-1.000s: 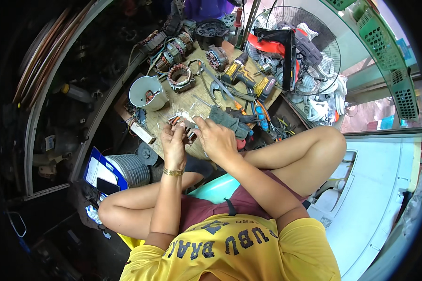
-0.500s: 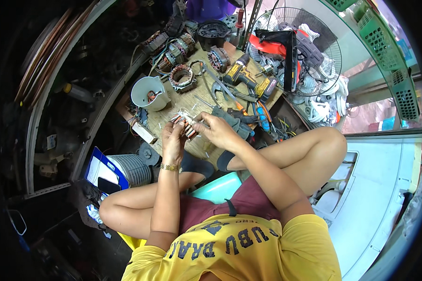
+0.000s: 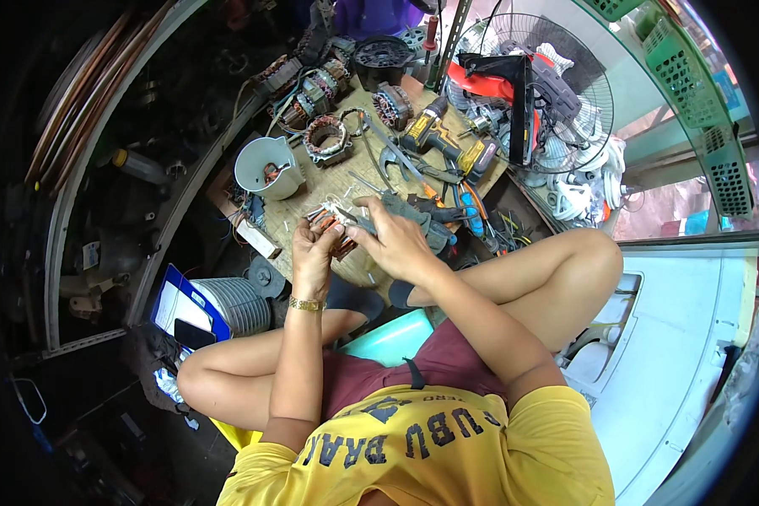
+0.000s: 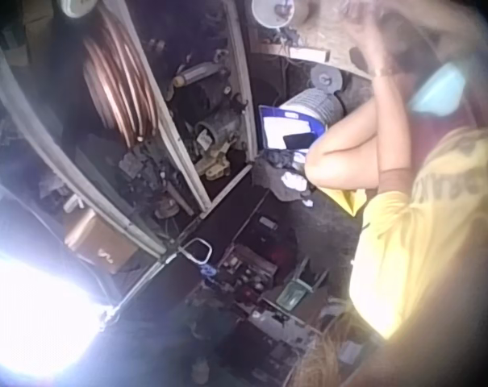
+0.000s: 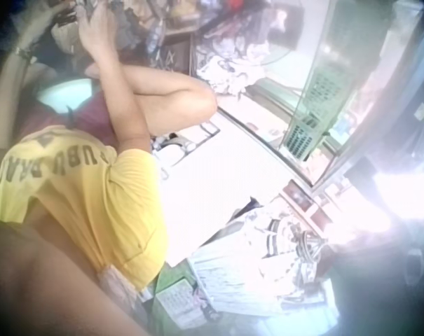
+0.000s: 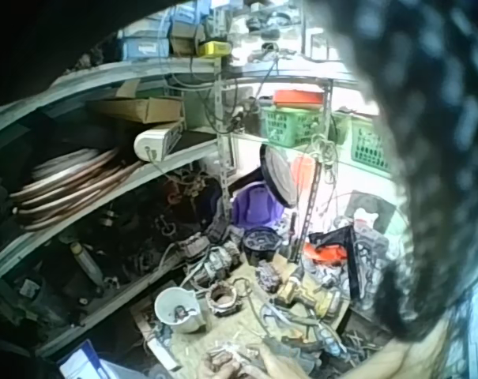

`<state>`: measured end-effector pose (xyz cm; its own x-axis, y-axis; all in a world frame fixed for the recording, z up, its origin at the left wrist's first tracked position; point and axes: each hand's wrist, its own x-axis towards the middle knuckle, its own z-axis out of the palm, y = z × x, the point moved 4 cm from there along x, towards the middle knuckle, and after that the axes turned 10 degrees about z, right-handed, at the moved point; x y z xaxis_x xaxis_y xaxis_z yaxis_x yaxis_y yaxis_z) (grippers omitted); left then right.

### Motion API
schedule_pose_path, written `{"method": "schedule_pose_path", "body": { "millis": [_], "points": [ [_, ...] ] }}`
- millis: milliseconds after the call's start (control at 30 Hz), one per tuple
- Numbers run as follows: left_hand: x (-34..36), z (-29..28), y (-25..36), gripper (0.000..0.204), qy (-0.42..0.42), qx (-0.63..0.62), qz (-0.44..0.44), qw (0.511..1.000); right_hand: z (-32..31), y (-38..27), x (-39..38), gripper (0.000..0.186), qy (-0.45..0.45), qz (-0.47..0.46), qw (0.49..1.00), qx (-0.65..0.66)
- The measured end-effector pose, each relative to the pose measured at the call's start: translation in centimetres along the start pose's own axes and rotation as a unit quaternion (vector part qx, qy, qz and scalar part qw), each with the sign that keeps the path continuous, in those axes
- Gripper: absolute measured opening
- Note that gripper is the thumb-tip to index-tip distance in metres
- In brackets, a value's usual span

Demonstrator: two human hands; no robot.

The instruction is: The person winds copper coils around a motor stator core by hand, then secures the windings with tape and string.

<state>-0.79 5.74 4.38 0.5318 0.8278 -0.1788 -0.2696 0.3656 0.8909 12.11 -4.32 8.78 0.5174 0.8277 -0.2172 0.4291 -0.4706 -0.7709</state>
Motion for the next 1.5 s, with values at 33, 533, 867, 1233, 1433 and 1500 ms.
{"method": "schedule_pose_path", "body": {
  "millis": [33, 533, 867, 1233, 1433, 1500],
  "points": [
    [-0.1, 0.5, 0.1, 0.046, -0.001, -0.001, -0.001, 1.000, -0.4, -0.3, -1.0, 0.040, 0.027, -0.010, 1.000, -0.002],
    [-0.8, 1.4, 0.7, 0.052, 0.017, 0.086, 0.106, 0.991, 0.6, -1.7, -2.8, 0.053, 0.089, -0.040, 0.994, -0.043],
    [-2.0, 2.2, 0.8, 0.045, 0.012, 0.073, 0.185, 0.980, 0.8, -2.4, -2.2, 0.034, 0.094, -0.019, 0.994, -0.043],
    [-0.7, 0.7, 1.0, 0.040, 0.043, 0.023, 0.091, 0.995, 0.9, -2.0, -1.9, 0.034, 0.106, -0.089, 0.988, -0.072],
    [-1.0, 1.1, -0.6, 0.040, -0.034, 0.028, 0.101, 0.994, -0.1, 0.0, -0.3, 0.028, 0.181, -0.159, 0.970, -0.022],
    [-1.0, 1.9, -0.7, 0.040, -0.048, 0.019, 0.090, 0.995, -1.3, 0.5, 0.5, 0.027, 0.130, -0.143, 0.980, -0.041]
  ]
}}
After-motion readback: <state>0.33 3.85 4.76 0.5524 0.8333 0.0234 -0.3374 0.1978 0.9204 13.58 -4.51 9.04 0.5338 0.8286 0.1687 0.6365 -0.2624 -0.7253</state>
